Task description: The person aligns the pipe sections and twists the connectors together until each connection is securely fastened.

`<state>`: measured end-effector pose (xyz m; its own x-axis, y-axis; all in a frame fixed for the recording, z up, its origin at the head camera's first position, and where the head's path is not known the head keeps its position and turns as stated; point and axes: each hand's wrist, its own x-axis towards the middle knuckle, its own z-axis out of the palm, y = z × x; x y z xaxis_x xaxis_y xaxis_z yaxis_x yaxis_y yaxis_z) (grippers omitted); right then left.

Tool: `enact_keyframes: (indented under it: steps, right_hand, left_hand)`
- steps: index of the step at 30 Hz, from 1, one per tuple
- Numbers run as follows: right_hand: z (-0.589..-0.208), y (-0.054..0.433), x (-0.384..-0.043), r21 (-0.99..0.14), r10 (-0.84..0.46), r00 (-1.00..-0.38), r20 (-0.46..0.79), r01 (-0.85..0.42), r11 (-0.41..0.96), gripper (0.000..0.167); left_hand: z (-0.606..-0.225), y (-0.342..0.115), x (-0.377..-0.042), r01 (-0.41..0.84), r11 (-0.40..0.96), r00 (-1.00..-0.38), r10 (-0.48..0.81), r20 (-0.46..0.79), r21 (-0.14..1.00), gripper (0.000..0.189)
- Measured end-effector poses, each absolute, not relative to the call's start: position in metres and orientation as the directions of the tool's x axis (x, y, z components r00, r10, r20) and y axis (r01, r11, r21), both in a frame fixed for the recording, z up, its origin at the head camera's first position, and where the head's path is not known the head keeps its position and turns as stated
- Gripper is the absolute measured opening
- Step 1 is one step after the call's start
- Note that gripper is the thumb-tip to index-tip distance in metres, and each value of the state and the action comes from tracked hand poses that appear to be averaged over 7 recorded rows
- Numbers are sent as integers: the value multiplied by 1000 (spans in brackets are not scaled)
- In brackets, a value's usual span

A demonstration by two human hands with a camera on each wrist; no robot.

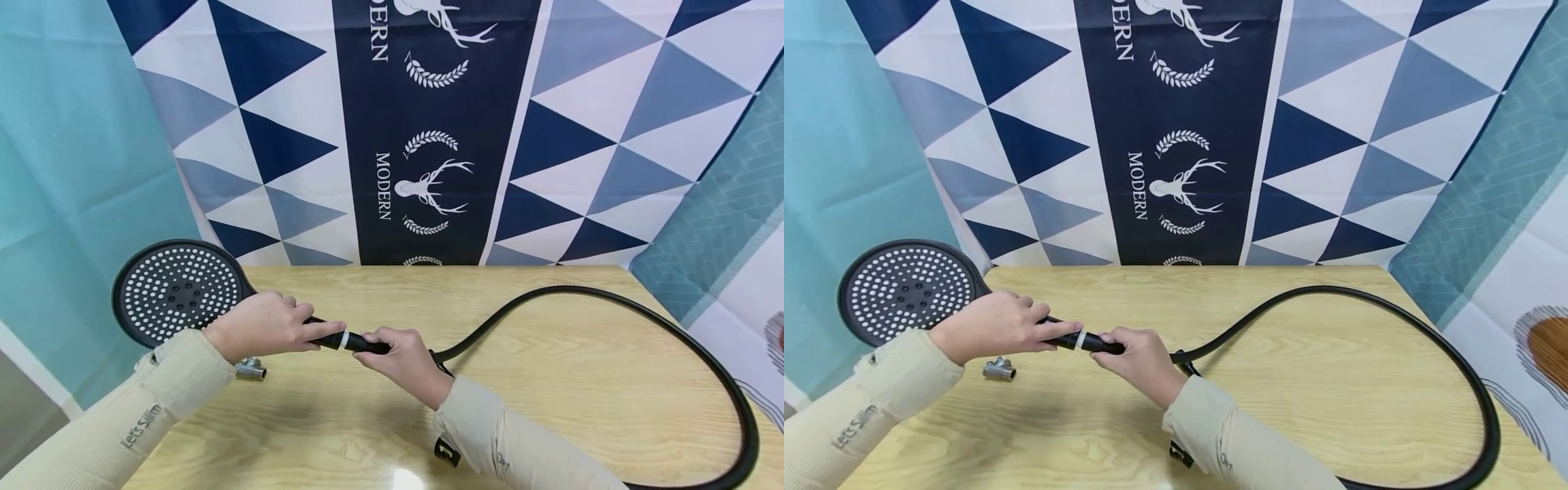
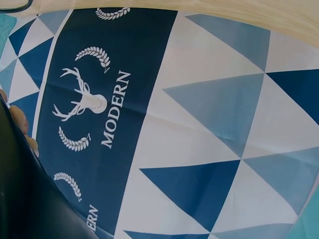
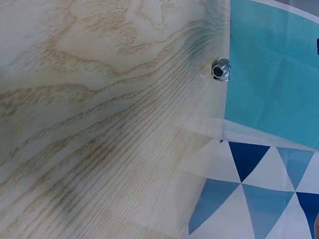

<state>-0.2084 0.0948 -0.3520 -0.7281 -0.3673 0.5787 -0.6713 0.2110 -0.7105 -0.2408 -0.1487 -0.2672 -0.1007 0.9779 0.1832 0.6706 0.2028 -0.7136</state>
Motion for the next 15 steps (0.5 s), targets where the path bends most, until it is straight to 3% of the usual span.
enact_keyframes:
  steps: [8, 15]
  right_hand:
    - [-351, 93, -209, -757, -369, -770, 520, -616, 218, 11]
    - [-348, 95, -206, -807, -363, -810, 460, -552, 209, 10]
  left_hand:
    - [-267, -151, -241, 688, 206, -121, 978, 170, -696, 47]
    - [-266, -149, -239, 683, 195, -100, 980, 174, -704, 45]
